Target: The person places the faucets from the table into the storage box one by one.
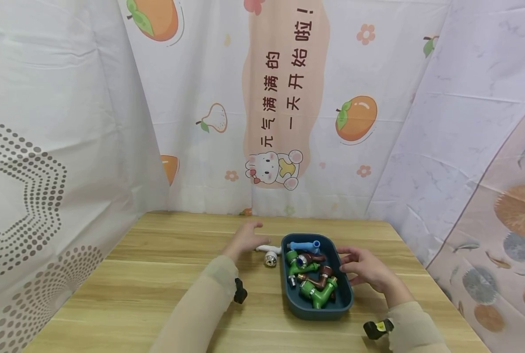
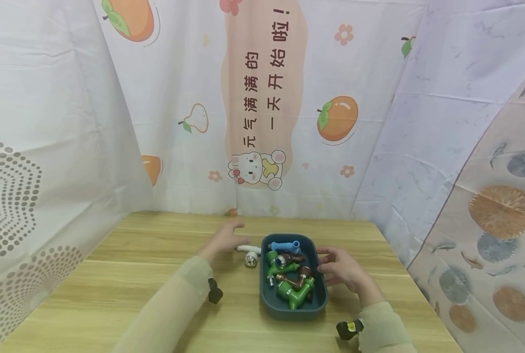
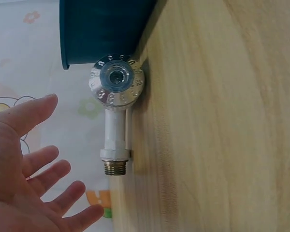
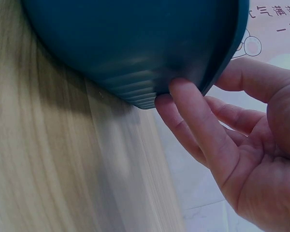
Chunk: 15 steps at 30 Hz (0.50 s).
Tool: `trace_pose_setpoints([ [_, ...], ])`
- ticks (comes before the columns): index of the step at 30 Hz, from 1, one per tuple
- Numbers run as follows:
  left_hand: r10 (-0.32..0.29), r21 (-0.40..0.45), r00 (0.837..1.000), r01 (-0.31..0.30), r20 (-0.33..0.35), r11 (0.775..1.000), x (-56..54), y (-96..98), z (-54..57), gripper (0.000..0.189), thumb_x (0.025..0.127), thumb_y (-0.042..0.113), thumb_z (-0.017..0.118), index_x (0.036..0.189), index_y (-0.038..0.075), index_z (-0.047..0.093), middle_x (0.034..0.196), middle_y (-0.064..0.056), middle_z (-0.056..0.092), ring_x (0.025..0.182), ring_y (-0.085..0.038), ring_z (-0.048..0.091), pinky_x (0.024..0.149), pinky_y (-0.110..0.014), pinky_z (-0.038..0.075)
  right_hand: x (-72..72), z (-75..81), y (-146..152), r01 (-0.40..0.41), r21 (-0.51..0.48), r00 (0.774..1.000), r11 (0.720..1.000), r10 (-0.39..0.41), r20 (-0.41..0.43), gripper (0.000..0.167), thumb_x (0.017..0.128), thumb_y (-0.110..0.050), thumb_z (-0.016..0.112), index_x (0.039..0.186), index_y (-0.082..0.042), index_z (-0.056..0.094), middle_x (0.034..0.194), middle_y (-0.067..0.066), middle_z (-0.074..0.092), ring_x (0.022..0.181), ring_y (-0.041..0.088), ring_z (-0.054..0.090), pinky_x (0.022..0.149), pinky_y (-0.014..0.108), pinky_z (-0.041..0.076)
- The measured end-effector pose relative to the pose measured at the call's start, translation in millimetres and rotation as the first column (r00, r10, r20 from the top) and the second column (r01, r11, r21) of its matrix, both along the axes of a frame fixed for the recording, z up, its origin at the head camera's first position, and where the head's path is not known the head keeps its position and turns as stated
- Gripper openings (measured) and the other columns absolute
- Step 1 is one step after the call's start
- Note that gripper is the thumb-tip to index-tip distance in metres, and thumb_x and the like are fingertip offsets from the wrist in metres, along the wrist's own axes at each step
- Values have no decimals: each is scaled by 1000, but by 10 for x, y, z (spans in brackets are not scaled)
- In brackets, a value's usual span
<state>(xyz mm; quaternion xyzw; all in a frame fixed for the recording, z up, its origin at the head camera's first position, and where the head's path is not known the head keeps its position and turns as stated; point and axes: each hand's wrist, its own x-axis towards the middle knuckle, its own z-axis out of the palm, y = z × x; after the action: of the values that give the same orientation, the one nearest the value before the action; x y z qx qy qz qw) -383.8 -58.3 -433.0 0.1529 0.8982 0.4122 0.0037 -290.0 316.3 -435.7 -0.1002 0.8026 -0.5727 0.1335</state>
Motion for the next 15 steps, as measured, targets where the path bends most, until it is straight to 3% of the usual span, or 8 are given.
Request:
trace_pose_setpoints([
  [8, 1, -35, 1000, -1, 10, 999, 22, 3, -41, 64, 88, 25, 80, 143, 2, 56, 147, -20, 52, 136, -39, 46, 110, -54, 38, 0, -4, 4, -14, -16, 1000, 1000, 14, -1, 64, 95, -4, 65, 151, 8, 36, 125, 32, 58, 99, 31, 67, 72, 51, 60],
  [15, -33, -80, 999, 35, 34, 996, 5, -7, -84, 69, 85, 24, 83, 143, 1, 55, 144, -18, 55, 128, -36, 54, 109, -52, 40, 3, -8, 1, -11, -20, 1000, 1000, 11, -4, 64, 95, -4, 66, 151, 8, 36, 125, 31, 58, 99, 31, 67, 72, 51, 60],
])
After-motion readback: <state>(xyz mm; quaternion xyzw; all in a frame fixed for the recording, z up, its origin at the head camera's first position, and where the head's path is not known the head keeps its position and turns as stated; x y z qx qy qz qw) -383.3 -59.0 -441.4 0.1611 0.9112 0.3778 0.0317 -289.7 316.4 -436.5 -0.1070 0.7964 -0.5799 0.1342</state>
